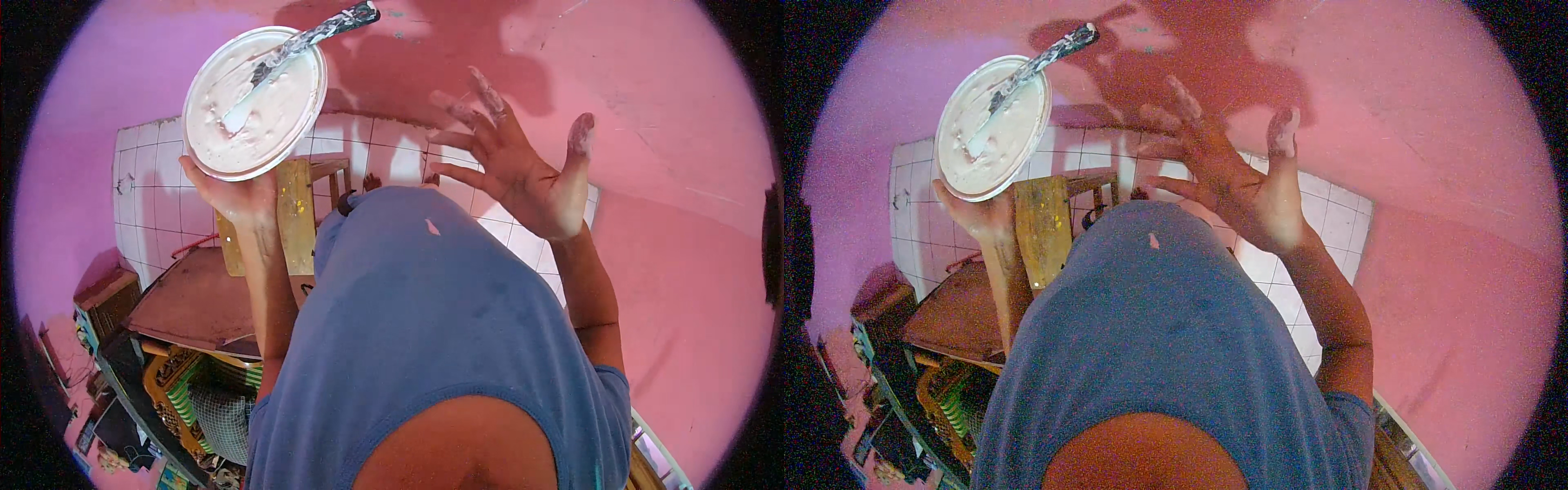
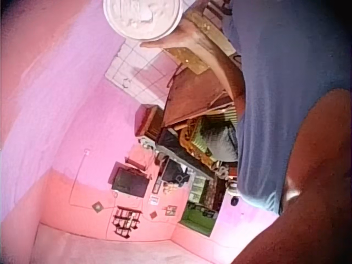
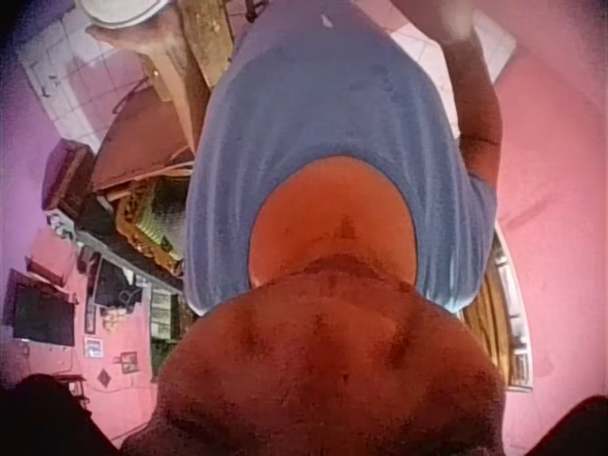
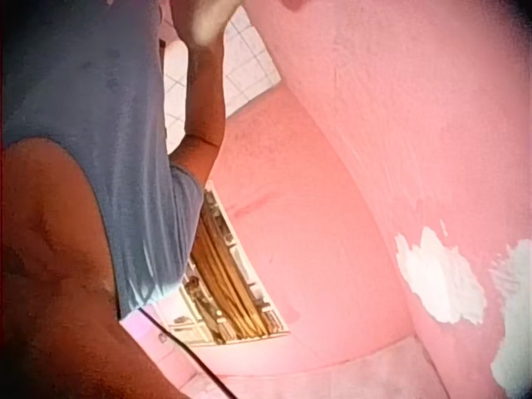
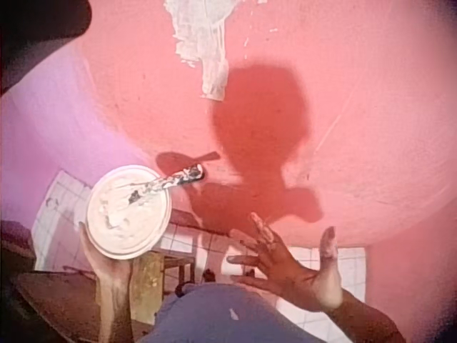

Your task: The person applies white wall filler to a pink wall using a putty knife. They hold a container of filler in one hand while spreading and smoothing the material over the wall surface with the tool.

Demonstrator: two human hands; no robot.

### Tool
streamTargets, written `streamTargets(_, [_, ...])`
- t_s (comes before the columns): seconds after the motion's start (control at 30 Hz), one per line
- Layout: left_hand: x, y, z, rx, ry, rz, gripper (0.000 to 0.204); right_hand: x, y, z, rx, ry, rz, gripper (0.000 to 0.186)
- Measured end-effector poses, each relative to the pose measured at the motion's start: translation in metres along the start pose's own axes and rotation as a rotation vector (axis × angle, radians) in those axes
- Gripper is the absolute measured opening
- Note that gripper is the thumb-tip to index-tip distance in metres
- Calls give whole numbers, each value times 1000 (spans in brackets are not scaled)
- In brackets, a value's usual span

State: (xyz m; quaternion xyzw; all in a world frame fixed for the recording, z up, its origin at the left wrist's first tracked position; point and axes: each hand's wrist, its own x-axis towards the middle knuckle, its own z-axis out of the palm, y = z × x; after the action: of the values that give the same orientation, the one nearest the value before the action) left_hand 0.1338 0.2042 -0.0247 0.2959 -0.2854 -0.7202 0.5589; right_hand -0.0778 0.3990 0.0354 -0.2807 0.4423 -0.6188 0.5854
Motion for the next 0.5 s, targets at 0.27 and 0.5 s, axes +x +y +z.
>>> streamTargets(0.27, [-1,-2,3,42,42,13,70,-8,9,-5,764,-273,204,103])
streamTargets(0.5, [5,-3,-5,-2,-5,-13,69,-5,52,12,573,-225,395,103])
